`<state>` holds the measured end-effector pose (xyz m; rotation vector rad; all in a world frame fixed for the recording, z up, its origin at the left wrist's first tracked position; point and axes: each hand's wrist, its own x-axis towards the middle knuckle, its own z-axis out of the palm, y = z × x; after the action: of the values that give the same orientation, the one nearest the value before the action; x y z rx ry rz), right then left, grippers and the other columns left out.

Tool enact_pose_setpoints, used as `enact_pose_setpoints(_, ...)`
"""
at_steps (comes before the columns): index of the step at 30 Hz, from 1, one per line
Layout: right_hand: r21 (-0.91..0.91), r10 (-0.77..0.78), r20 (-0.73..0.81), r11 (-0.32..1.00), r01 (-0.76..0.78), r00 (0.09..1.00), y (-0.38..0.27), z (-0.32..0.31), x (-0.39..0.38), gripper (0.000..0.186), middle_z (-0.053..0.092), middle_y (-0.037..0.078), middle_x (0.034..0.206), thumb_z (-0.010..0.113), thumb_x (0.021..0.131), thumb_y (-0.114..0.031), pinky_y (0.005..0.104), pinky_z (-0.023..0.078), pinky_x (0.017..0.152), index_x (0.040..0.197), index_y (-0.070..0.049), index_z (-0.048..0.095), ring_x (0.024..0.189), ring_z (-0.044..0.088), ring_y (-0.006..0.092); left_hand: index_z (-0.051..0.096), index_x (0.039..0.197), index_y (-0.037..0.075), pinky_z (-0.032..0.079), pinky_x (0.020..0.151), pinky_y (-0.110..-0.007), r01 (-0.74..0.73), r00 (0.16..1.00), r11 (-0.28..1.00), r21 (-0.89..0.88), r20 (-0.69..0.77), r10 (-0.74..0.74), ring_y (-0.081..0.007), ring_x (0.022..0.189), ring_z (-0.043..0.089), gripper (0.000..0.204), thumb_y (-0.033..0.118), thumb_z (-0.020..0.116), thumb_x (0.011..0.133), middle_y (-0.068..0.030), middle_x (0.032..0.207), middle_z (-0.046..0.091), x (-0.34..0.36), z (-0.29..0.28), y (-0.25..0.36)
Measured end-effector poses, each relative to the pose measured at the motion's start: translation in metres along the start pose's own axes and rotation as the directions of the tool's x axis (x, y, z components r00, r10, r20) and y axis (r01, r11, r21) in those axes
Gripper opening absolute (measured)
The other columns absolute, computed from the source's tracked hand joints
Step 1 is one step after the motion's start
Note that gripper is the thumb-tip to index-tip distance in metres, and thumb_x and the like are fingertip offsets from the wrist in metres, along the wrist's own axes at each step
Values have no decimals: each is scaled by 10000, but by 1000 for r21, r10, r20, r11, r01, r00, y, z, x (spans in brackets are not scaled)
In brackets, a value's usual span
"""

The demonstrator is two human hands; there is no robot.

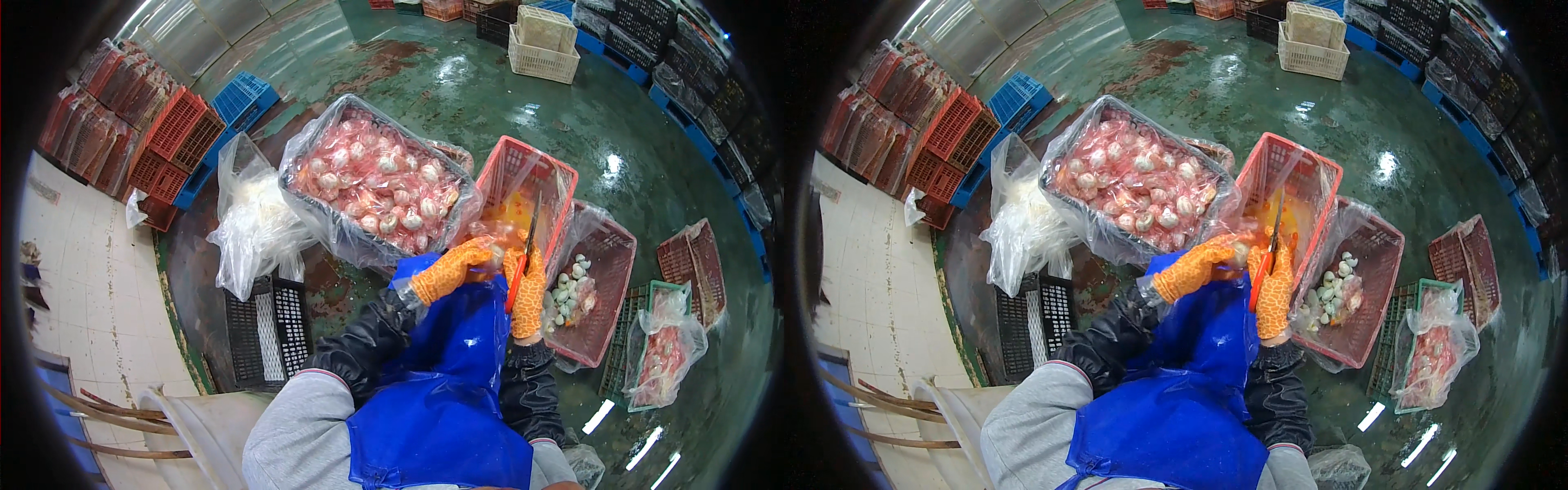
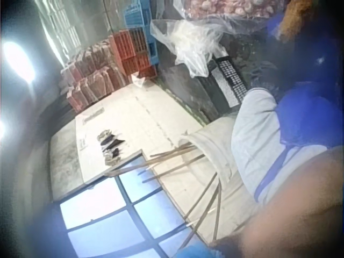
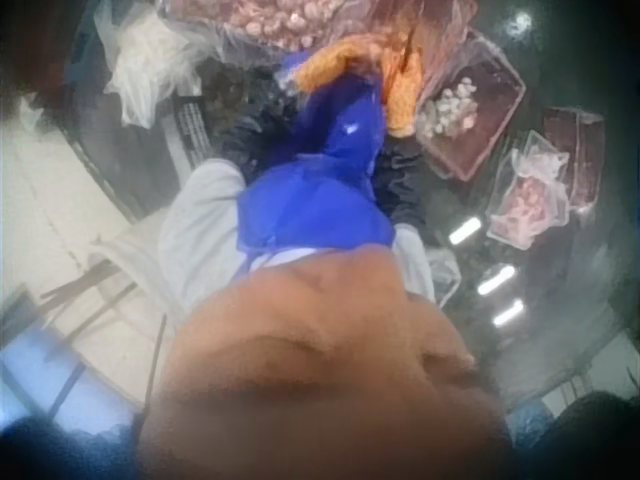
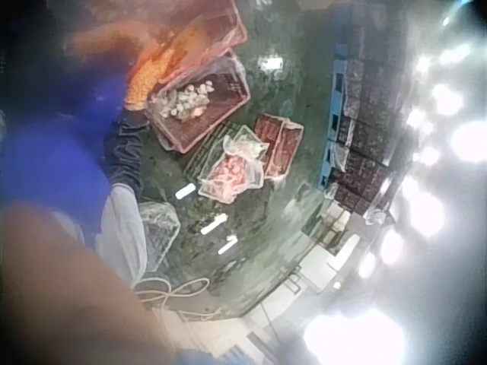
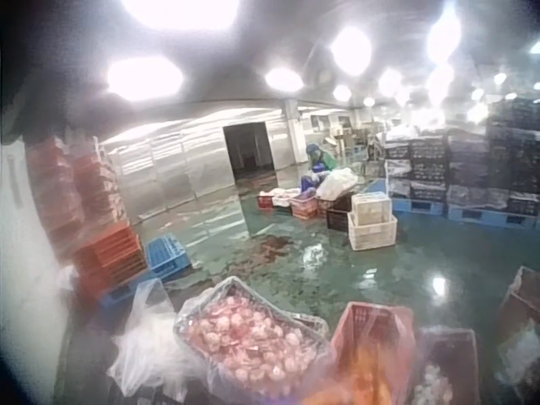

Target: The person trims the ends of garlic bulbs using orange-handled scissors. They pick each bulb from a large plastic bag, cut the root and stem ends, and place the trimmed bulbs into a red basket. The process is repeated continuously throughout the clip.

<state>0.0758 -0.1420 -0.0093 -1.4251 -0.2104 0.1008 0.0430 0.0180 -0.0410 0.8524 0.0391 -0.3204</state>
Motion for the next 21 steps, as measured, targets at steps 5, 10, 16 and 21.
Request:
enact_pose_setpoints(5, -471, -258, 176, 825, 311, 950, -40, 6, -2, 477, 584, 99, 1128, 616, 867, -56, 307, 475, 788, 1320, -17, 471, 927, 554, 158, 480, 1281, 90, 499, 910, -451, 112, 982, 964, -241, -123, -144, -253, 1079, 580, 470, 412, 502, 940, -117, 1211, 563, -3, 13, 4)
enact_pose_setpoints(10, -521, -130, -60, 850, 81, 990, -22, 12, -18, 495, 614, 125, 930, 641, 844, -118, 362, 482, 683, 1316, -74, 500, 734, 573, 226, 457, 1278, 18, 508, 907, -463, -439, 864, 827, -352, -418, 281, -338, 1078, 571, 448, 330, 491, 958, -180, 1213, 547, 15, -12, -4)
enact_pose_setpoints(16, -450, -144, 19, 882, 137, 989, 14, 12, -15, 447, 613, 114, 893, 647, 860, -126, 320, 489, 724, 1279, -48, 513, 812, 586, 182, 439, 1302, 4, 479, 944, -469, -397, 908, 827, -397, -298, 293, -337, 1119, 547, 449, 303, 469, 968, -184, 1264, 521, 19, -11, 3)
enact_pose_setpoints(21, 219, 81, -1, 972, -79, 997, 15, 1, 4, 411, 593, 101, 1095, 631, 881, -93, 275, 476, 819, 1254, 10, 491, 934, 576, 172, 437, 1315, 15, 491, 918, -350, -165, 986, 943, -290, -80, 148, -243, 1120, 556, 431, 272, 470, 971, -148, 1281, 523, 9, 27, 11)
